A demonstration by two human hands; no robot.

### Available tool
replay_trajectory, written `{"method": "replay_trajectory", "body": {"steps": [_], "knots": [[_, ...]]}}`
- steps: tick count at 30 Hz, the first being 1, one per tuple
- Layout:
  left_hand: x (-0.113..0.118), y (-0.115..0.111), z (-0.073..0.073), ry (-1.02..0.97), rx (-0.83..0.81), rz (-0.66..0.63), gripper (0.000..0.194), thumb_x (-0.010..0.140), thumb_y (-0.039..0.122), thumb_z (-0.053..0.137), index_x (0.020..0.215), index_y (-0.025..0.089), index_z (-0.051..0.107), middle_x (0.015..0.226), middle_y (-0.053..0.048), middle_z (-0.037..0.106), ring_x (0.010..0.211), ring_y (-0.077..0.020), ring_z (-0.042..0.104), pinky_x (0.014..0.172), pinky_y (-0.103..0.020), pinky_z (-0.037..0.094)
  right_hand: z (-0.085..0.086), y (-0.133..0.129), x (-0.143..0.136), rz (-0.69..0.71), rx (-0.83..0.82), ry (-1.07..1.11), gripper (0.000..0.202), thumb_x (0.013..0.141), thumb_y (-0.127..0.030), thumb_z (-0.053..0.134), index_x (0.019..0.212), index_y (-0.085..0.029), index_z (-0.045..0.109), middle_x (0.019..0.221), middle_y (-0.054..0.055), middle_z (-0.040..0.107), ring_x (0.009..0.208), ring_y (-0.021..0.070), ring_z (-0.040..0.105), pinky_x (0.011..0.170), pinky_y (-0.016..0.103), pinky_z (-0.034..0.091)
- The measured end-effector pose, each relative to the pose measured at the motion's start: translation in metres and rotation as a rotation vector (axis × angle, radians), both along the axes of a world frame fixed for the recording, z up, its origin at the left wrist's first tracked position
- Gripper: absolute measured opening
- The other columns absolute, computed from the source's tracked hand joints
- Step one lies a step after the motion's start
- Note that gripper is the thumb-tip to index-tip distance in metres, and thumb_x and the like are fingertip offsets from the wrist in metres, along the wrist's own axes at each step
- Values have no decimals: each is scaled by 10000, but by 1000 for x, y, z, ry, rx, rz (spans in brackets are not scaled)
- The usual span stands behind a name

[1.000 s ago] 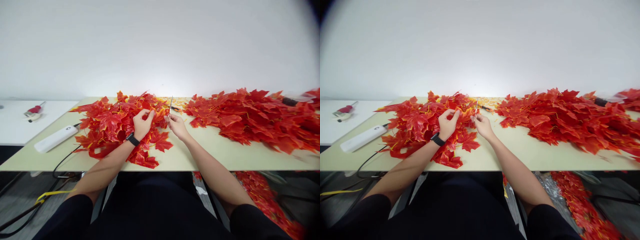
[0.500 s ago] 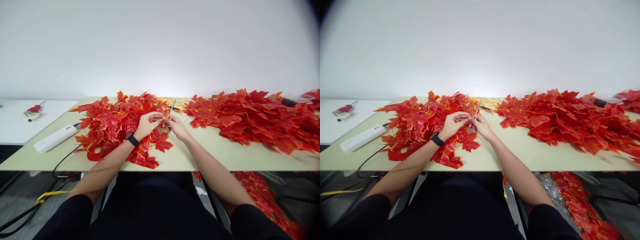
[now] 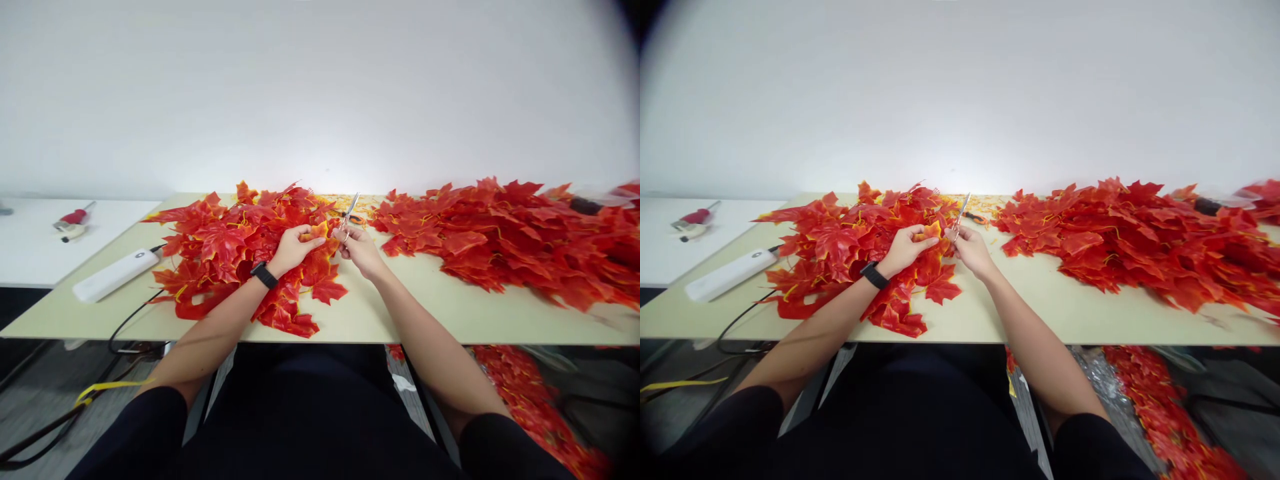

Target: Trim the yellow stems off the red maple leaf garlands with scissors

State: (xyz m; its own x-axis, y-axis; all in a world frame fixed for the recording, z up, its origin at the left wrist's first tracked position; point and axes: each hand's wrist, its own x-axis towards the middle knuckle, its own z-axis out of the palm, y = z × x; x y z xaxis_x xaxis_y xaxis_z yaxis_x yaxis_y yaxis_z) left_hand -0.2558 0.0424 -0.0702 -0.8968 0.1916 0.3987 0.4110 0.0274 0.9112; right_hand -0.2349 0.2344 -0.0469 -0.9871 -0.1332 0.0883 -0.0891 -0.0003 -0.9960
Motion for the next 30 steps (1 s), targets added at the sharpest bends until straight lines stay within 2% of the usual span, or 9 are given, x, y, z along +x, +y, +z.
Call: {"method": "replay_trajectory", "body": {"steps": [3,6,8,10,12,14,18,23,30], "knots": [[3,1,2,-47,41,-12,380,780,484,842,866,139,705,856,-40,707,756,-147,609,750,-279,487,2,1,-2,-76,-25,28,576,676,-676,827,867,-194,576,617,-48,424,520,77,318,485,253,241],[4,1,4,-23,72,87,347,776,451,849,812,152,678,789,-20,675,720,-136,582,704,-257,463,7,6,-2,-179,-82,94,535,723,-634,810,811,-217,488,601,-65,347,497,69,243,481,262,189],[4,1,3,-7,79,151,333,764,428,862,786,159,667,752,-8,654,707,-133,570,688,-249,454,11,10,1,-145,-117,118,559,743,-620,812,767,-224,418,590,-76,280,493,65,200,491,267,159],[4,1,2,-5,74,181,328,756,422,869,773,163,668,724,-2,644,702,-137,567,679,-247,453,16,13,6,9,-101,122,602,757,-632,811,732,-222,370,595,-75,254,499,63,184,508,272,140],[3,1,1,-10,70,180,331,751,428,872,766,163,674,711,-3,646,706,-145,572,679,-251,458,19,13,13,196,-8,112,636,778,-680,780,702,-216,353,602,-65,262,512,64,191,523,275,139],[2,1,0,-9,70,180,337,747,436,874,750,160,680,709,-7,655,710,-153,577,688,-259,469,19,11,19,303,129,115,655,797,-730,736,680,-207,361,608,-55,277,535,70,211,535,275,158],[-2,0,-3,-2,105,151,344,803,479,824,796,154,709,753,-23,691,717,-155,587,707,-271,490,16,8,21,242,399,157,670,767,-756,739,657,-193,393,616,-41,324,579,84,259,548,272,186],[-6,0,-5,-55,219,106,400,807,541,812,791,159,695,709,-3,645,633,-120,528,669,-260,456,10,16,10,180,593,145,658,782,-780,698,648,-185,452,601,-30,367,584,99,290,543,277,211],[-2,2,1,-78,304,91,368,789,509,829,880,164,738,821,-27,712,776,-160,635,780,-290,510,7,23,6,185,696,172,645,811,-790,662,661,-175,535,610,-18,437,578,105,317,545,283,221]]}}
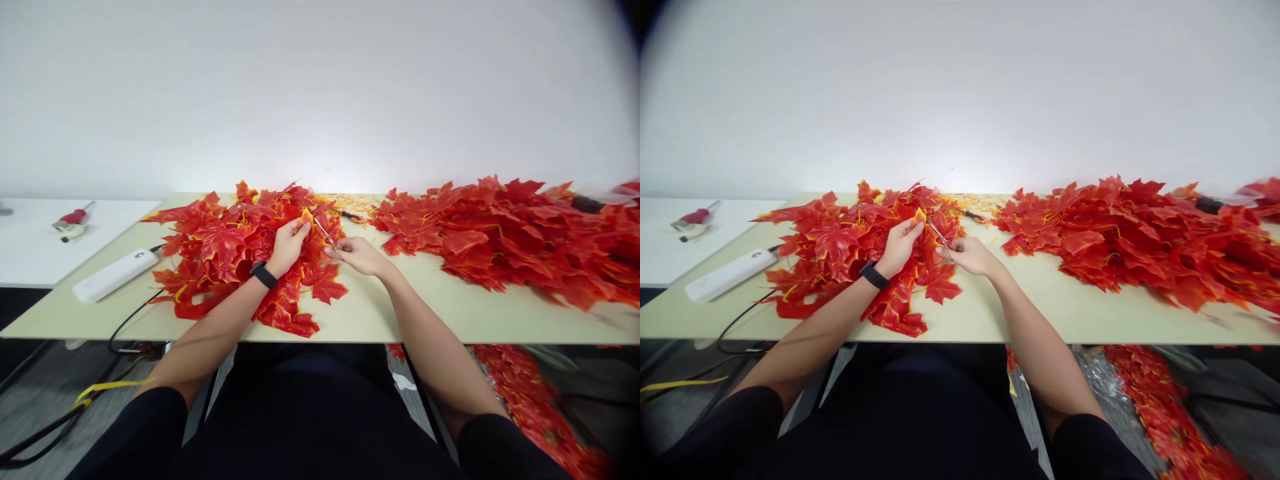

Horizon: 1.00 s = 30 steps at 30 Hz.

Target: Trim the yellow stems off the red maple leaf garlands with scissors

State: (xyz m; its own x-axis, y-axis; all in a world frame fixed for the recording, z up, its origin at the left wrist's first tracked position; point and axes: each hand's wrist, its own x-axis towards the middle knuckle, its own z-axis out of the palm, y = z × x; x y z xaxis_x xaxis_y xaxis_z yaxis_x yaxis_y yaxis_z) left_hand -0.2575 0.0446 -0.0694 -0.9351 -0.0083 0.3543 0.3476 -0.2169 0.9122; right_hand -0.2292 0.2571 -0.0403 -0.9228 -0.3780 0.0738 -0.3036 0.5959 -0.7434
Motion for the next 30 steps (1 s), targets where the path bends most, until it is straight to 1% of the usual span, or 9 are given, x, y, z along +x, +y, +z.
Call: {"method": "replay_trajectory", "body": {"steps": [3,7,13,18,22,24,26,28,30], "knots": [[6,1,6,-27,27,-52,376,733,444,876,957,165,760,912,-44,761,839,-181,680,846,-323,548,-1,1,-1,-11,9,8,638,815,-786,660,666,-178,537,611,-17,435,579,108,318,544,284,232],[12,2,12,-45,37,-108,402,675,369,925,975,158,761,967,-56,779,888,-183,707,892,-333,567,-1,3,-3,-21,15,17,644,828,-788,642,661,-182,503,603,-18,408,585,112,323,545,284,245],[12,1,9,-59,30,-151,396,666,352,938,967,150,779,948,-60,784,855,-189,720,867,-347,587,-1,4,-3,-21,-9,30,643,842,-786,626,676,-182,480,620,-22,406,593,107,318,552,282,246],[9,0,6,-107,5,-127,400,605,357,970,874,135,775,878,-52,775,779,-171,697,786,-312,572,0,2,-3,-72,-53,28,662,836,-803,618,665,-179,476,628,-7,409,612,118,336,557,289,240],[12,2,8,-124,-6,-85,416,620,392,960,895,131,788,928,-64,786,822,-185,707,811,-325,574,5,1,-1,-173,-166,152,664,842,-805,616,667,-179,477,632,-5,393,627,120,334,568,287,252],[13,3,9,-130,-9,-73,443,617,418,958,905,126,790,950,-75,792,852,-202,716,837,-344,582,8,-1,2,-130,-239,191,657,842,-795,627,676,-184,450,656,-13,377,637,114,322,580,281,262],[14,3,9,-142,-11,-76,471,602,440,962,902,119,789,939,-81,793,853,-217,720,832,-356,586,9,-4,6,-28,-299,163,644,836,-777,654,694,-186,440,679,-19,366,645,109,311,588,276,262],[13,3,9,-144,-17,-79,480,595,450,963,890,115,786,913,-80,790,835,-217,714,811,-351,581,7,-8,9,47,-316,109,639,825,-763,679,697,-188,432,673,-26,350,637,104,291,579,275,245],[12,3,9,-130,-27,-75,470,606,446,958,889,114,784,898,-74,787,826,-205,704,802,-332,568,3,-12,11,71,-299,68,641,813,-753,699,685,-190,420,644,-34,338,614,98,273,563,273,226]]}}
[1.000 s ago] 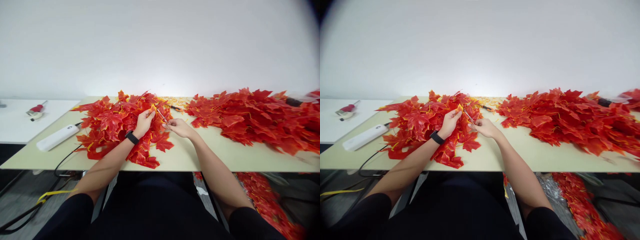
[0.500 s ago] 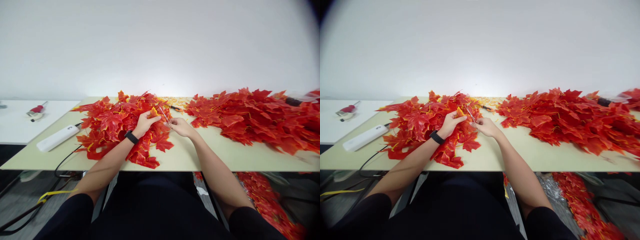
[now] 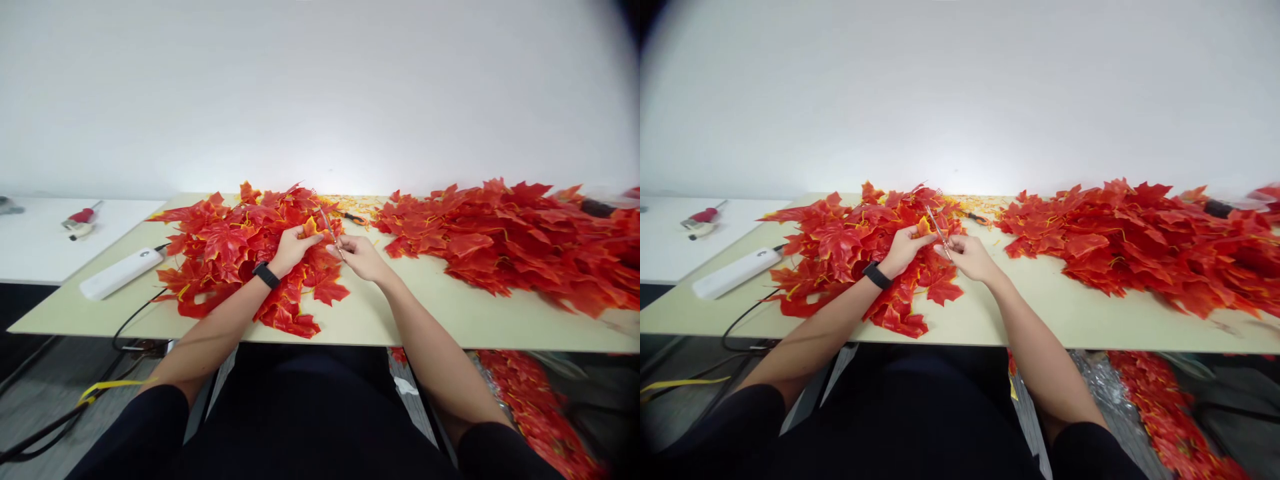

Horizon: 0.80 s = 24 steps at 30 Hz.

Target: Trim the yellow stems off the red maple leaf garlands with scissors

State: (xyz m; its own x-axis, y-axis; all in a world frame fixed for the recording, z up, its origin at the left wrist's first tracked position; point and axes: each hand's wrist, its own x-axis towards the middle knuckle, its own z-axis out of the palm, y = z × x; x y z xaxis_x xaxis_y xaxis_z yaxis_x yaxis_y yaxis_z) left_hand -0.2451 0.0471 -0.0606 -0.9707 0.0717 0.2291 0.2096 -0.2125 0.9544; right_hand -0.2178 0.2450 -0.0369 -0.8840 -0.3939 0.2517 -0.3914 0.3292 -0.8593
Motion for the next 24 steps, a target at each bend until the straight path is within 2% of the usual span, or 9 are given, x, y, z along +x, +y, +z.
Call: {"method": "replay_trajectory", "body": {"steps": [4,11,17,24], "knots": [[-3,0,-2,9,7,-13,462,626,437,948,912,114,784,899,-69,784,827,-189,692,796,-311,557,-6,-4,-2,3,30,-42,635,798,-741,717,677,-192,422,603,-42,351,577,90,269,543,272,215],[-1,0,0,0,11,-32,425,663,449,921,881,123,757,881,-55,771,776,-165,670,758,-296,542,-10,-3,-9,-69,10,-46,670,755,-775,719,656,-193,402,604,-40,354,592,92,279,552,268,232],[1,0,1,-3,8,-40,354,694,368,882,917,125,753,901,-60,774,795,-173,680,776,-298,533,-8,-2,-8,-101,69,-42,670,761,-797,688,655,-189,428,613,-31,373,603,101,300,564,271,249],[1,0,0,4,18,-49,373,687,382,899,923,131,756,922,-66,781,822,-180,691,809,-310,537,-6,-2,-8,-103,65,0,676,765,-807,672,647,-189,425,622,-28,368,612,103,300,572,273,252]]}}
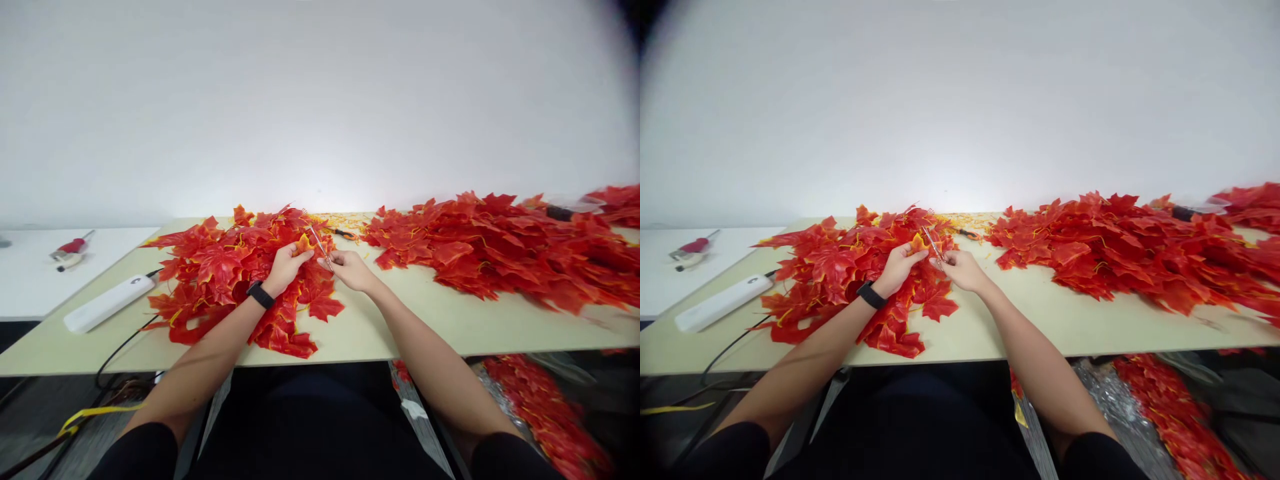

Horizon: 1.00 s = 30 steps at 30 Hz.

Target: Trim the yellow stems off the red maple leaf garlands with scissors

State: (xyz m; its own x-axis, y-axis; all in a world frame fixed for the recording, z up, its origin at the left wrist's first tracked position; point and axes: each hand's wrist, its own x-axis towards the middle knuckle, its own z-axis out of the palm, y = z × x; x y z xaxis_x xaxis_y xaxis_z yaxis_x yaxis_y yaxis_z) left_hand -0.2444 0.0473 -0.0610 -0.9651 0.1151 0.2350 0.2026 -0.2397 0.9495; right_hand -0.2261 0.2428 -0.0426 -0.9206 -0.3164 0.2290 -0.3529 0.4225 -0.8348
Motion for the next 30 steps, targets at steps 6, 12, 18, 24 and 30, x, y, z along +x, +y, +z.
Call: {"method": "replay_trajectory", "body": {"steps": [6,12,18,24,30], "knots": [[2,1,3,1,51,26,355,670,361,922,915,134,802,988,-90,799,858,-203,718,858,-344,555,-4,3,-5,-10,-14,-54,691,731,-829,688,663,-187,442,632,-26,383,621,105,308,582,275,268],[-2,-1,3,-18,116,48,361,644,338,941,919,141,813,970,-86,802,853,-197,718,857,-335,550,-6,5,-8,-7,46,-53,690,747,-820,687,657,-185,433,628,-30,366,618,101,290,568,274,248],[-3,-4,5,7,116,62,344,695,340,911,965,151,814,1000,-79,803,889,-194,719,889,-336,550,-4,6,-5,-6,93,-51,662,778,-786,689,660,-182,447,616,-30,374,599,99,297,545,265,238],[-3,-4,13,79,20,104,334,728,379,893,957,152,805,1032,-78,798,899,-206,718,863,-334,559,2,6,2,-11,61,43,634,799,-769,677,661,-188,465,592,-32,376,573,101,298,542,271,243],[-12,-9,33,104,-13,79,381,724,406,891,982,141,798,1024,-77,795,881,-211,718,838,-341,576,11,5,3,-30,-47,110,608,840,-709,667,661,-199,390,630,-30,336,601,104,284,565,276,241]]}}
